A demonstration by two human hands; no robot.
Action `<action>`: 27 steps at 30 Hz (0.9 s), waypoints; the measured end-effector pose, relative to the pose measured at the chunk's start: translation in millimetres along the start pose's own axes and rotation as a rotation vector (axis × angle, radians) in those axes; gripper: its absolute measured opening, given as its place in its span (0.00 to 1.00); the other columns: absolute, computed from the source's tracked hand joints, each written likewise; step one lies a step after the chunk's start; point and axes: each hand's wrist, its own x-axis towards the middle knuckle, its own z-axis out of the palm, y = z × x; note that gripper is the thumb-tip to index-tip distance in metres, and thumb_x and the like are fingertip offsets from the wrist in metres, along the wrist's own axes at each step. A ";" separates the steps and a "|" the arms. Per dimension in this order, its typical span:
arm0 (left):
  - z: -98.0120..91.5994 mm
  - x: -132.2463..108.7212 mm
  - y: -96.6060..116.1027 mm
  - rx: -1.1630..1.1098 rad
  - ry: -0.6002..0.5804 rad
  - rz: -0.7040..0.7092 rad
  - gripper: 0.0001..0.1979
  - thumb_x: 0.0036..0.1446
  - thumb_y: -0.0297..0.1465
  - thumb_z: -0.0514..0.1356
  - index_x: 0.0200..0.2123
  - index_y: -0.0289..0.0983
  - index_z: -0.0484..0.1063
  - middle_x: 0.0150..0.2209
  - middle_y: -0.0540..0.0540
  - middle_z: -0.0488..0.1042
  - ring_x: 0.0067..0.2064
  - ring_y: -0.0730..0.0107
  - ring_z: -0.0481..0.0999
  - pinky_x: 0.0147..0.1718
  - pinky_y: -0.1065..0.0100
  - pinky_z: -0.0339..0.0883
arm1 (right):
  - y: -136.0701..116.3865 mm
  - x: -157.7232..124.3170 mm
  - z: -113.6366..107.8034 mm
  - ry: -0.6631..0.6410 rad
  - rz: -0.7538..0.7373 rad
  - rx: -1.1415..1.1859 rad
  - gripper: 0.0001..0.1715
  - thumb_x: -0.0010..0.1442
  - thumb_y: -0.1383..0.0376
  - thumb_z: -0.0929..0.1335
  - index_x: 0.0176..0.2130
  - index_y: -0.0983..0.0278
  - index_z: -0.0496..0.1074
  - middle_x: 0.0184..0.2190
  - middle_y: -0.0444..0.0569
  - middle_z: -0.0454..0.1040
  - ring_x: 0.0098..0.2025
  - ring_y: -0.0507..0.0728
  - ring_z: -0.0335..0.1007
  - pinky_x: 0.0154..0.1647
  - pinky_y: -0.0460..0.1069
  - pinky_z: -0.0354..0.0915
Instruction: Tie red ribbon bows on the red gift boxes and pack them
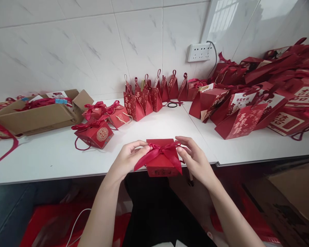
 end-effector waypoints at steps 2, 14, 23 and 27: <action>-5.6 5.5 2.3 -0.035 -0.053 -0.057 0.17 0.49 0.44 0.64 0.33 0.35 0.72 0.21 0.52 0.64 0.20 0.81 0.59 0.16 0.78 0.51 | -4.7 6.3 2.1 0.072 -0.037 -0.103 0.16 0.62 0.54 0.63 0.45 0.59 0.70 0.49 0.53 0.69 0.51 0.59 0.67 0.50 0.56 0.67; -8.6 24.6 -3.3 -0.249 -0.046 0.049 0.18 0.46 0.34 0.67 0.41 0.37 0.71 0.33 0.48 0.71 0.17 0.89 0.56 0.10 0.82 0.43 | -11.1 7.5 -1.9 0.199 -0.107 -0.340 0.12 0.61 0.57 0.64 0.41 0.60 0.72 0.44 0.54 0.70 0.50 0.61 0.67 0.47 0.57 0.64; -2.4 29.4 1.2 -0.285 -0.096 0.078 0.16 0.46 0.33 0.65 0.40 0.36 0.70 0.33 0.46 0.73 0.19 0.84 0.61 0.10 0.82 0.47 | -42.4 35.8 17.9 -0.058 -0.263 -0.400 0.06 0.60 0.63 0.67 0.40 0.60 0.72 0.39 0.48 0.77 0.42 0.59 0.73 0.49 0.58 0.60; -4.0 25.1 -1.7 -0.236 -0.129 0.096 0.17 0.48 0.35 0.65 0.41 0.36 0.70 0.35 0.45 0.73 0.19 0.84 0.61 0.11 0.81 0.47 | -40.1 48.6 23.6 -0.160 -0.129 -0.229 0.06 0.58 0.65 0.67 0.37 0.60 0.73 0.35 0.46 0.79 0.38 0.56 0.74 0.46 0.54 0.63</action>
